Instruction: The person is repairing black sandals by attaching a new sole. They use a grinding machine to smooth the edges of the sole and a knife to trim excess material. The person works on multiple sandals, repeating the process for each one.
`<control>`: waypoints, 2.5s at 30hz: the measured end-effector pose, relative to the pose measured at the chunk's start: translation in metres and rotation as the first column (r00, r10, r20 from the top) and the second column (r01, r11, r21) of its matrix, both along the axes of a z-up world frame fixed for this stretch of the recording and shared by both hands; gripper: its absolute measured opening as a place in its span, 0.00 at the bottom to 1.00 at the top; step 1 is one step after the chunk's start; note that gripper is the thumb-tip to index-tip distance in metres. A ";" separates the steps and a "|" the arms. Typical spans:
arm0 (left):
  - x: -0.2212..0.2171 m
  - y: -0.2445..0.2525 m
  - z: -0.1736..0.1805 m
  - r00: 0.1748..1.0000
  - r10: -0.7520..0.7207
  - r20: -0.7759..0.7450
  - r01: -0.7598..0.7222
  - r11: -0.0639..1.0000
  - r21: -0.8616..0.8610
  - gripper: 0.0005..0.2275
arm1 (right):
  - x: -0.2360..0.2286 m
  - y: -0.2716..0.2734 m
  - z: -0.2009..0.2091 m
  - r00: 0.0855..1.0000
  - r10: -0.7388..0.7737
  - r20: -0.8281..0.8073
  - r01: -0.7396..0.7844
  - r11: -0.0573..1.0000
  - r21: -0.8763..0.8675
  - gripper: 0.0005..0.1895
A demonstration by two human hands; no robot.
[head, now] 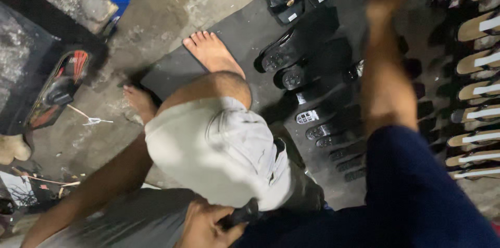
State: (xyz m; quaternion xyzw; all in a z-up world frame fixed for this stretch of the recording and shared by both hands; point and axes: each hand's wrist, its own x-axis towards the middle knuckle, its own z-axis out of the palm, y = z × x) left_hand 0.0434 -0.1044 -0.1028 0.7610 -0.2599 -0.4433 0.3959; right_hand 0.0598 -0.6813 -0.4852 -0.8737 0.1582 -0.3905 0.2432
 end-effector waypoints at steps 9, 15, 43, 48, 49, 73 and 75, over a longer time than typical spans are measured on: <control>-0.003 0.003 0.007 0.995 0.102 -0.018 -0.102 0.995 0.020 0.13 | -0.034 0.295 0.056 0.787 0.113 -0.607 0.609 0.020 0.793 0.23; -0.025 0.030 0.027 0.958 0.184 0.220 -0.206 0.975 0.080 0.16 | 0.016 0.310 0.073 0.636 0.102 -0.765 0.771 -0.113 0.626 0.28; -0.068 0.068 0.041 0.962 0.268 0.051 -0.258 0.955 -0.147 0.23 | 0.021 0.313 0.151 0.932 0.347 -0.105 0.267 -0.462 0.845 0.30; -0.076 0.067 0.022 0.964 0.237 0.122 -0.209 0.956 -0.205 0.28 | -0.046 0.299 0.193 0.832 0.441 -0.336 0.522 -0.421 0.741 0.35; -0.077 0.067 0.017 0.966 0.235 0.104 -0.209 0.954 -0.217 0.29 | -0.057 0.294 0.200 0.829 0.425 -0.364 0.527 -0.371 0.765 0.32; 0.222 0.185 0.070 0.552 0.646 -0.527 -0.741 0.090 -0.666 0.33 | 0.201 0.366 0.461 0.233 0.970 -0.066 -0.321 0.141 0.936 0.37; 0.233 0.199 0.053 0.444 0.856 -0.265 -0.692 0.140 -0.708 0.29 | 0.243 0.409 0.448 0.161 0.985 -0.054 -0.351 0.108 0.930 0.30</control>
